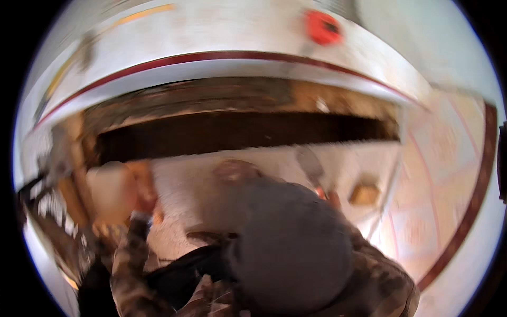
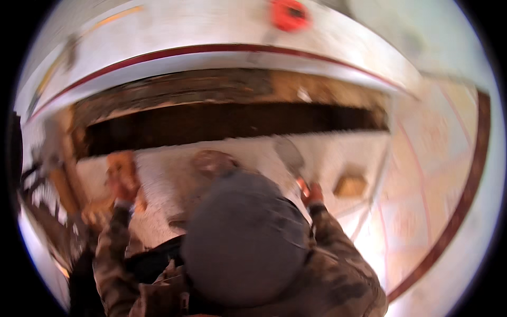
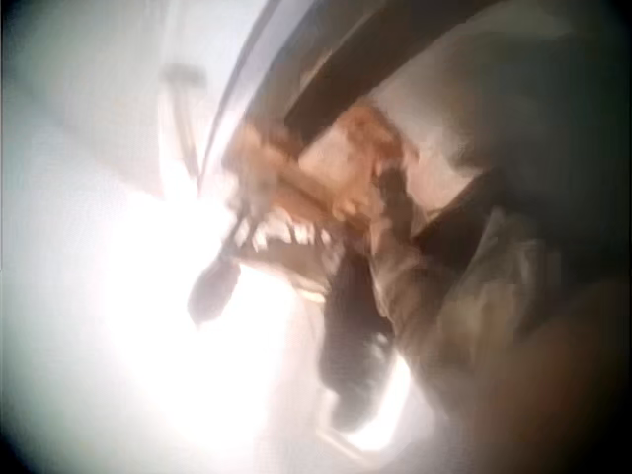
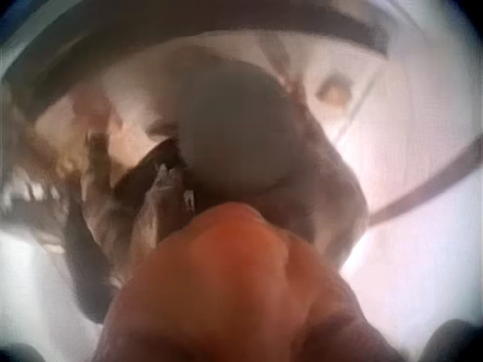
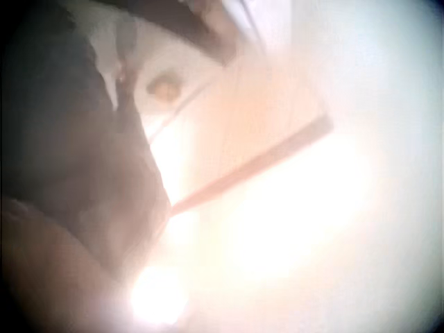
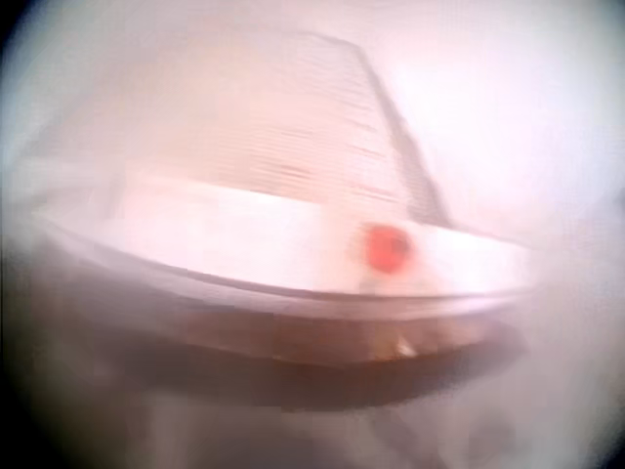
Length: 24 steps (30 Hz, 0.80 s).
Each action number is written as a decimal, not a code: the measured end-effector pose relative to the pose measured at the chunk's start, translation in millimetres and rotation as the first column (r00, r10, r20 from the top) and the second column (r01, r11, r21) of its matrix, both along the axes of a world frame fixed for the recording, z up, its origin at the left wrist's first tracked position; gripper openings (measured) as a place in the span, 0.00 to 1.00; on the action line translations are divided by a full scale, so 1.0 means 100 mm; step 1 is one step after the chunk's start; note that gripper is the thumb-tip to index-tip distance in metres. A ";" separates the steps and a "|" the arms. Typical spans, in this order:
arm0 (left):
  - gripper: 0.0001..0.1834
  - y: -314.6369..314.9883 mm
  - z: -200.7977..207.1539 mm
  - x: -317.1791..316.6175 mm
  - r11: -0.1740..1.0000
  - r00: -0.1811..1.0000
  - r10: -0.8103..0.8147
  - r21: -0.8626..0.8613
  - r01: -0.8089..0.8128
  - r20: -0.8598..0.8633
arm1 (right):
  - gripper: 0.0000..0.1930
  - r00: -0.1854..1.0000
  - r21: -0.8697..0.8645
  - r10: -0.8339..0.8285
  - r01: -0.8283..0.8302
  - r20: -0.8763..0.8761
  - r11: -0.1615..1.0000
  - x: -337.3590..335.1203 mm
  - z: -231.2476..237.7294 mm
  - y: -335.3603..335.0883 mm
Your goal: The person scoops cement from a wheelbarrow using a trowel and applies it to a narrow gap between a tiled wall and a wooden frame. They repeatedly smooth and level the cement with the trowel and a metal straightedge, occasionally placing bricks into the gap.
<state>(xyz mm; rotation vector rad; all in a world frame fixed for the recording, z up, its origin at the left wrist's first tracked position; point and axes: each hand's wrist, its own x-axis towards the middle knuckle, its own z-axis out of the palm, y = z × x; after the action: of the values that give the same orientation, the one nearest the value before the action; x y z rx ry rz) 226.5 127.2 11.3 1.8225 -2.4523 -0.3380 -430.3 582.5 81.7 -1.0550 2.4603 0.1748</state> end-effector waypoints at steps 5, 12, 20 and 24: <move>0.56 -0.20 1.19 -0.67 0.984 0.957 0.047 0.151 -0.093 0.285 | 0.22 0.978 0.077 -0.124 0.112 0.167 0.991 0.19 0.05 -0.62; 0.43 -1.11 1.01 -0.96 0.980 0.947 -0.201 0.065 0.191 0.249 | 0.19 0.952 0.036 -0.168 0.165 0.254 0.986 0.28 0.43 -1.63; 0.45 -1.78 0.36 -2.05 0.984 0.963 -0.108 0.165 0.068 0.248 | 0.18 0.948 -0.048 0.020 -0.005 0.316 0.999 0.66 0.57 -3.19; 0.46 -1.85 0.16 -2.07 0.991 0.978 -0.081 0.117 0.059 0.192 | 0.20 0.937 -0.242 0.228 -0.165 0.264 0.956 0.77 0.34 -3.70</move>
<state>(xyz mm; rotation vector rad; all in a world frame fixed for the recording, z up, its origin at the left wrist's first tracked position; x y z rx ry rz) 19.9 -57.6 26.9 1.9003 -2.6855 -0.3193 -353.4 212.9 115.7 -1.3195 2.1417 -0.1800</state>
